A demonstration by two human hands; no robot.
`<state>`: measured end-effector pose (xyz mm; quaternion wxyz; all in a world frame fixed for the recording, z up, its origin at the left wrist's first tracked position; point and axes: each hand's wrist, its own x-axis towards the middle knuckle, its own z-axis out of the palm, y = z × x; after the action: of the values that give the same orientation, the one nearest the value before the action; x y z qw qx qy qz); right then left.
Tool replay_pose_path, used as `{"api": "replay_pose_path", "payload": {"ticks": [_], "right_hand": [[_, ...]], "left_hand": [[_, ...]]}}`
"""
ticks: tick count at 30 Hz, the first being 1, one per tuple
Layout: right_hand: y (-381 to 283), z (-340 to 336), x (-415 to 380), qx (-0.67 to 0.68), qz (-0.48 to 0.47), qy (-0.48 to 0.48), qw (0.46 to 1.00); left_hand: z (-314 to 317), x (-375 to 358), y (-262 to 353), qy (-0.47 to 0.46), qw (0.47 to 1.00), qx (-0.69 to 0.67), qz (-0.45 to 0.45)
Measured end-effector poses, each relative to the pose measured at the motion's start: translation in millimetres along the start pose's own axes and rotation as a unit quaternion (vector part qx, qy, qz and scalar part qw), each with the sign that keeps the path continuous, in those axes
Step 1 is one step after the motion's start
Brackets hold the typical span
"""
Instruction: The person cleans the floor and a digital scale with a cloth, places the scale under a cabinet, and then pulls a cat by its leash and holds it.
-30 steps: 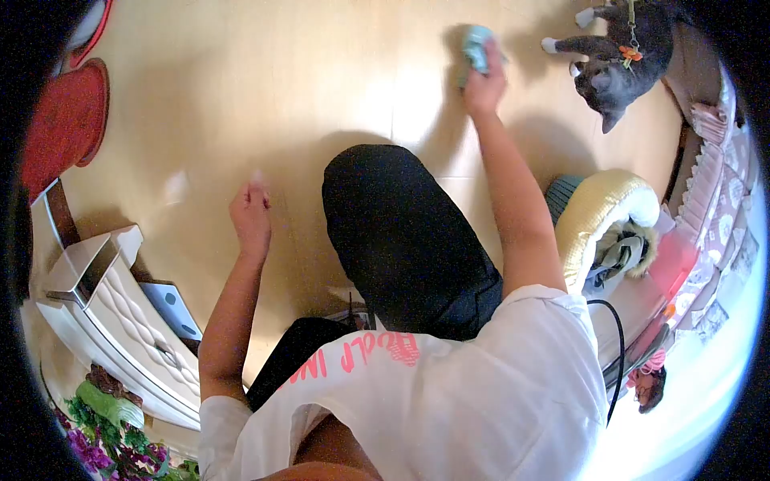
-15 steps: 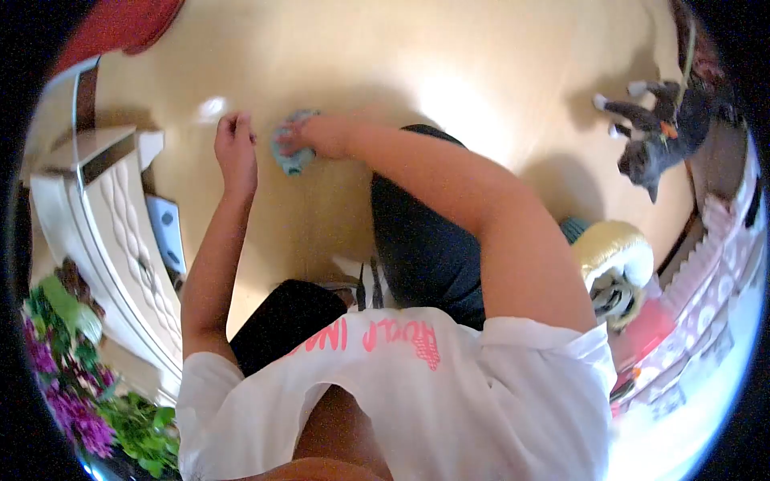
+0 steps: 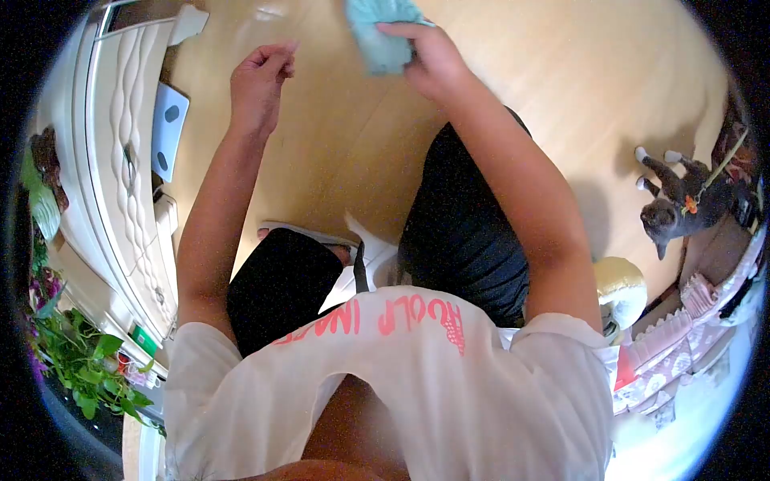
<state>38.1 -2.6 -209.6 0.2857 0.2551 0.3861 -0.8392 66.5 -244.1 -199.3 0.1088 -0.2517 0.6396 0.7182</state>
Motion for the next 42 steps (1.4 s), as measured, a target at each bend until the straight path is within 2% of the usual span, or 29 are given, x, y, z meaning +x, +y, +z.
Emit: {"api": "replay_pose_path", "payload": {"ticks": [2, 5, 9, 11, 17, 20, 23, 26, 28, 29, 32, 35, 37, 39, 41, 42], "right_hand": [[-6.5, 11.7, -23.1, -0.003, 0.000, 0.004, 1.000], [-4.3, 5.5, -29.5, 0.059, 0.007, -0.064, 0.996], [-11.9, 20.4, -47.3, 0.033, 0.015, -0.061, 0.997], [-11.6, 30.5, -53.2, 0.017, -0.019, -0.058, 0.998], [-6.5, 49.7, -72.0, -0.046, -0.106, -0.022, 0.993], [-3.3, 51.1, -74.9, -0.048, -0.141, -0.007, 0.989], [6.0, 46.9, -75.1, -0.072, -0.194, 0.023, 0.978], [12.9, 49.5, -75.9, -0.100, -0.231, 0.045, 0.967], [10.3, 40.8, -74.4, -0.164, -0.242, 0.050, 0.955], [7.8, 35.5, -73.8, -0.133, -0.236, 0.044, 0.962], [-3.4, 28.1, -80.4, -0.036, -0.213, 0.033, 0.976], [-30.2, -0.2, -91.1, -0.016, -0.245, 0.127, 0.961], [-51.2, -58.1, -96.5, -0.060, -0.315, 0.221, 0.921], [-64.1, -137.3, -107.2, -0.221, -0.384, 0.323, 0.836], [-56.6, -217.8, -114.7, -0.221, -0.395, 0.469, 0.758], [-48.9, -249.9, -122.3, -0.218, -0.386, 0.526, 0.726]], "left_hand": [[5.3, -15.2, 6.0, 0.018, 0.997, 0.069, -0.009], [8.4, -32.9, 9.2, 0.013, 0.999, 0.030, 0.015], [9.2, -52.2, 17.5, -0.046, 0.988, 0.121, 0.081], [21.2, -63.1, 31.2, -0.072, 0.984, 0.133, 0.095], [54.8, -79.5, 64.0, 0.004, 0.977, 0.152, 0.148], [59.8, -72.7, 54.5, -0.001, 0.991, 0.052, 0.127], [66.5, -73.8, 50.6, -0.007, 0.987, 0.110, 0.114], [72.5, -75.7, 58.2, -0.025, 0.967, 0.226, 0.117], [74.1, -68.8, 52.4, -0.032, 0.969, 0.219, 0.111], [76.2, -64.6, 47.8, -0.040, 0.970, 0.214, 0.109], [80.3, -57.7, 29.5, -0.063, 0.991, 0.076, 0.089], [80.0, -44.9, 7.3, -0.035, 0.982, 0.181, 0.040], [74.2, -30.7, -22.2, -0.044, 0.976, 0.211, 0.021], [77.5, -20.7, -41.4, -0.045, 0.970, 0.237, 0.011], [86.5, -17.8, -51.5, -0.036, 0.966, 0.257, 0.009], [91.3, -14.8, -58.9, -0.032, 0.963, 0.265, 0.042]]}}
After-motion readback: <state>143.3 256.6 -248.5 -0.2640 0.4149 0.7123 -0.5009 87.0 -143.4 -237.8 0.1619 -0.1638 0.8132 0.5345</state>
